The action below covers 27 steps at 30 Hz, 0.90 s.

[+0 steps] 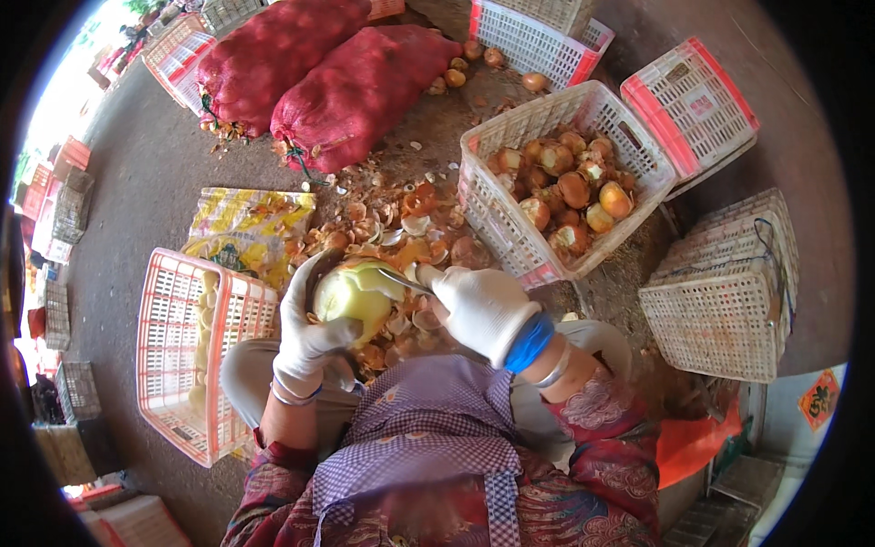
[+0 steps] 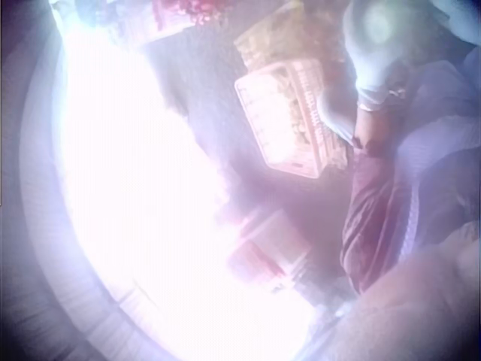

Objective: The person sits on the floor and peels multiple onions using a knife. They remove the outer layers and place the peeled onions into a nearby basket.

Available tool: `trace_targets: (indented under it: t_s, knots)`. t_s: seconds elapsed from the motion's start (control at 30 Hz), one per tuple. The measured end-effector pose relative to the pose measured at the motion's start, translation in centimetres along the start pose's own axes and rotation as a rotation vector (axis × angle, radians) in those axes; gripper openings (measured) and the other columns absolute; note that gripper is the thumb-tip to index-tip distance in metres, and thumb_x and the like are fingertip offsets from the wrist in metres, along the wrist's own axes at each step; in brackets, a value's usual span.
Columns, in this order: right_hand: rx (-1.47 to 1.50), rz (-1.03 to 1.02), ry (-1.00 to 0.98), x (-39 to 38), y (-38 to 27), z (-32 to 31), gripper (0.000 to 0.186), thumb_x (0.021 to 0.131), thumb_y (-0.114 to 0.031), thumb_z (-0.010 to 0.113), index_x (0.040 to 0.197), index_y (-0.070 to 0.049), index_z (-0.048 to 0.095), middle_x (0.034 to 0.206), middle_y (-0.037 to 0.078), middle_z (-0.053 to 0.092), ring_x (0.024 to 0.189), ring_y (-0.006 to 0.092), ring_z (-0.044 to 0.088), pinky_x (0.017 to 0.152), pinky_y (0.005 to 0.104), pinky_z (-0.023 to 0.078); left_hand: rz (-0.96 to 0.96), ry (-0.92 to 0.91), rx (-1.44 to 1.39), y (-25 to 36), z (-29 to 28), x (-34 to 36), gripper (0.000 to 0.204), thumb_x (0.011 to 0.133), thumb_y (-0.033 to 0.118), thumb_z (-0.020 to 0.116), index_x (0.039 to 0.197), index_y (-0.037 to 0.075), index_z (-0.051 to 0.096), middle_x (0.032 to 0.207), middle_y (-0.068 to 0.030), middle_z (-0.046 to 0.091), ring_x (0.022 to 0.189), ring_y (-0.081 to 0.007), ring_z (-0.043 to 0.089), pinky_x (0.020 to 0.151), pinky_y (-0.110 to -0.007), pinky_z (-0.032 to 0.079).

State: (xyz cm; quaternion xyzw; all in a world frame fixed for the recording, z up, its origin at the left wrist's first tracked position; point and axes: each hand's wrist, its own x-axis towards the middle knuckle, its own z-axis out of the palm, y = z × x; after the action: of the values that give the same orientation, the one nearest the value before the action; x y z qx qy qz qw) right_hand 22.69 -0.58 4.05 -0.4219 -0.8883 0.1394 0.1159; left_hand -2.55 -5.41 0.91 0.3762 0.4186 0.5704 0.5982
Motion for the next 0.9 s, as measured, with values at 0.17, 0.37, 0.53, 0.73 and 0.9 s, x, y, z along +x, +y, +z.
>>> trace_targets:
  t_s: [0.17, 0.37, 0.53, 0.73, 0.9]
  knots:
    - [0.074, 0.069, -0.089, 0.4, 0.5, 1.5, 0.033, 0.097, -0.024, 0.063, 0.125, -0.008, 0.068, 0.081, 0.019, 0.072, 0.075, 0.0374, 0.072, 0.064, 0.0488, 0.057, 0.014, -0.006, 0.158, -0.7, 0.0, 0.0, 0.1, 0.056, 0.018, 0.098, 0.143, -0.003, 0.053, 0.134, -0.008, 0.06, 0.127, -0.0235, 0.058, 0.113, -0.038, 0.044]
    - [0.681, 0.373, -0.564, 1.6, 0.8, -2.7, 0.026, 0.097, -0.025, 0.062, 0.104, -0.002, 0.07, 0.071, 0.013, 0.068, 0.055, 0.0243, 0.065, 0.05, 0.0372, 0.051, -0.076, -0.077, -0.029, -0.3, -0.4, -0.2, 0.107, 0.049, 0.018, 0.1, 0.142, -0.005, 0.053, 0.131, -0.012, 0.064, 0.122, -0.0248, 0.062, 0.11, -0.038, 0.047]
    - [0.792, 0.554, -0.73, 1.6, 0.0, -5.7, 0.026, 0.098, -0.025, 0.062, 0.102, 0.0, 0.068, 0.068, 0.004, 0.063, 0.047, 0.0111, 0.054, 0.044, 0.0287, 0.044, -0.168, -0.108, -0.167, 0.0, -0.3, -0.4, 0.109, 0.046, 0.021, 0.1, 0.141, -0.005, 0.054, 0.13, -0.0143, 0.066, 0.121, -0.027, 0.063, 0.108, -0.039, 0.048]
    - [0.904, 0.291, -0.5, -0.3, 1.7, -4.4, 0.037, 0.097, -0.031, 0.074, 0.124, -0.005, 0.072, 0.078, 0.004, 0.069, 0.058, 0.0112, 0.059, 0.053, 0.0282, 0.049, -0.197, -0.048, -0.311, -0.3, -0.2, 0.1, 0.096, 0.055, 0.018, 0.095, 0.14, -0.003, 0.055, 0.13, -0.014, 0.066, 0.12, -0.0279, 0.064, 0.107, -0.04, 0.05]
    - [0.46, -0.094, 0.027, 1.4, 0.3, -1.3, 0.041, 0.093, -0.029, 0.079, 0.122, -0.001, 0.071, 0.09, 0.016, 0.071, 0.08, 0.0223, 0.07, 0.071, 0.0348, 0.055, -0.18, -0.086, -0.185, -1.0, 0.1, 0.0, 0.095, 0.059, 0.017, 0.093, 0.143, -0.004, 0.053, 0.13, -0.0137, 0.066, 0.12, -0.0265, 0.064, 0.107, -0.039, 0.05]
